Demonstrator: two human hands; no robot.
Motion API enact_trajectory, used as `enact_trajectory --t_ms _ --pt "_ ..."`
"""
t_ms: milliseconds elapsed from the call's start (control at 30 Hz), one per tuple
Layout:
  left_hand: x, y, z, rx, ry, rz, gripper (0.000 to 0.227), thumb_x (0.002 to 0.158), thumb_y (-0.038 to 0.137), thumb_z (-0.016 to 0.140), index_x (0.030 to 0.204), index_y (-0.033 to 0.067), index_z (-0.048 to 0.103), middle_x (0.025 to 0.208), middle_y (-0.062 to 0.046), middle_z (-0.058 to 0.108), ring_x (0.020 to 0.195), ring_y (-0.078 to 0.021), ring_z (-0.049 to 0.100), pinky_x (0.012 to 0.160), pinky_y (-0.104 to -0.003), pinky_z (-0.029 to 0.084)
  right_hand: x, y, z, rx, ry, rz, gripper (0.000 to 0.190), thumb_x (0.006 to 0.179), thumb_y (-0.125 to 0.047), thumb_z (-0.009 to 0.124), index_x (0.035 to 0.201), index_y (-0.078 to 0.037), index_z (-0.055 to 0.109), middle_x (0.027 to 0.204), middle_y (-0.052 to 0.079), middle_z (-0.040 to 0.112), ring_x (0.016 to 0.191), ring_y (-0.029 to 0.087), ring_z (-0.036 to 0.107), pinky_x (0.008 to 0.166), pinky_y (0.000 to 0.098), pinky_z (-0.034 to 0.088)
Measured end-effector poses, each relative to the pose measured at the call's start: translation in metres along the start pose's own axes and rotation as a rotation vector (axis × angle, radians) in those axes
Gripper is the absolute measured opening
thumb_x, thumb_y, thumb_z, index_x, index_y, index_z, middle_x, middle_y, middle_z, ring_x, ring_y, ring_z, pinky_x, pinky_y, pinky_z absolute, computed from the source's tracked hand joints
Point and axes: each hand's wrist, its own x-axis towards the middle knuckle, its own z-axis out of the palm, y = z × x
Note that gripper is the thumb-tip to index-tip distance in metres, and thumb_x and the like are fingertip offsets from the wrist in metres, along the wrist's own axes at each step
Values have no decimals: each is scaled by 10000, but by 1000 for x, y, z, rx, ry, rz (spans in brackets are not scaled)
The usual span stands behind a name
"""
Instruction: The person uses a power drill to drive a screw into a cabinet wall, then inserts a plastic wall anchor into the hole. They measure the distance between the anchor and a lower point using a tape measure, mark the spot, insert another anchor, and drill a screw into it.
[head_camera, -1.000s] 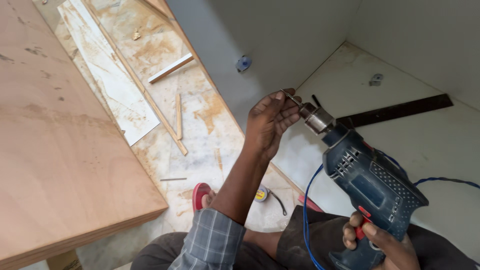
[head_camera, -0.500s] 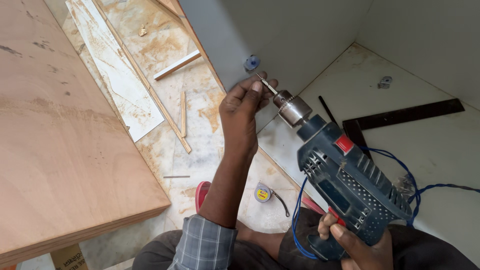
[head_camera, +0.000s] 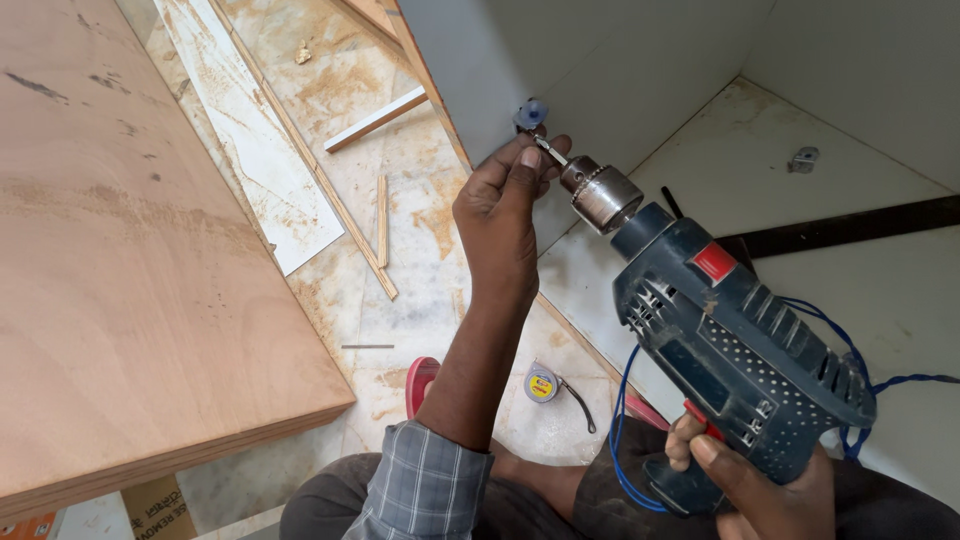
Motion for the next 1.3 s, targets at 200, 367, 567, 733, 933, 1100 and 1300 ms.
enact_trajectory --t_ms 200,367,567,733,933,1100,1300 --pt "-2 1 -1 15 16 5 304 1034 178 652 1221 -58 699 1097 -163 784 966 -174 707 937 -348 554 0 5 -12 2 -61 -21 525 835 76 726 1333 122 567 953 223 724 825 265 748 673 450 624" --pt "-2 3 -1 48 19 -2 312 1025 195 659 1219 -45 701 1091 -162 785 968 -184 721 922 -352 556 0 9 -15 -9 -57 -9 569 833 85 729 1375 118 556 956 227 720 825 270 749 672 463 632" --pt "-2 3 -3 37 1 8 312 1029 199 662 1221 -44 700 1097 -166 784 982 -193 724 928 -363 556 2 11 -19 -13 -79 -34 570 840 70 724 1384 93 552 974 220 723 841 260 757 678 456 639" --pt "-1 1 -3 27 -4 11 320 1028 203 663 1223 -48 699 1100 -166 783 992 -197 725 944 -367 561 3 10 -23 -78 -1 121 477 846 81 737 1304 117 609 922 270 731 787 294 750 681 482 633" --pt "0 2 -4 22 -7 13 321 1027 197 668 1232 -48 698 1109 -176 781 988 -191 712 932 -357 543 6 1 -21 -98 -106 -12 428 807 63 727 1217 99 609 919 208 738 788 258 766 674 440 657" --pt "-1 3 -3 14 -11 15 316 1030 196 666 1228 -47 701 1110 -171 782 988 -186 713 939 -352 543 4 -2 -14 -112 5 59 468 816 88 736 1264 101 602 908 236 725 793 287 757 665 458 644" --pt "-4 -12 -11 -31 -24 20 331 1037 239 660 1221 -33 701 1129 -148 765 1011 -172 684 948 -357 538 3 -6 -17 -179 40 139 449 836 111 722 1270 127 608 872 253 728 747 294 755 617 451 624"
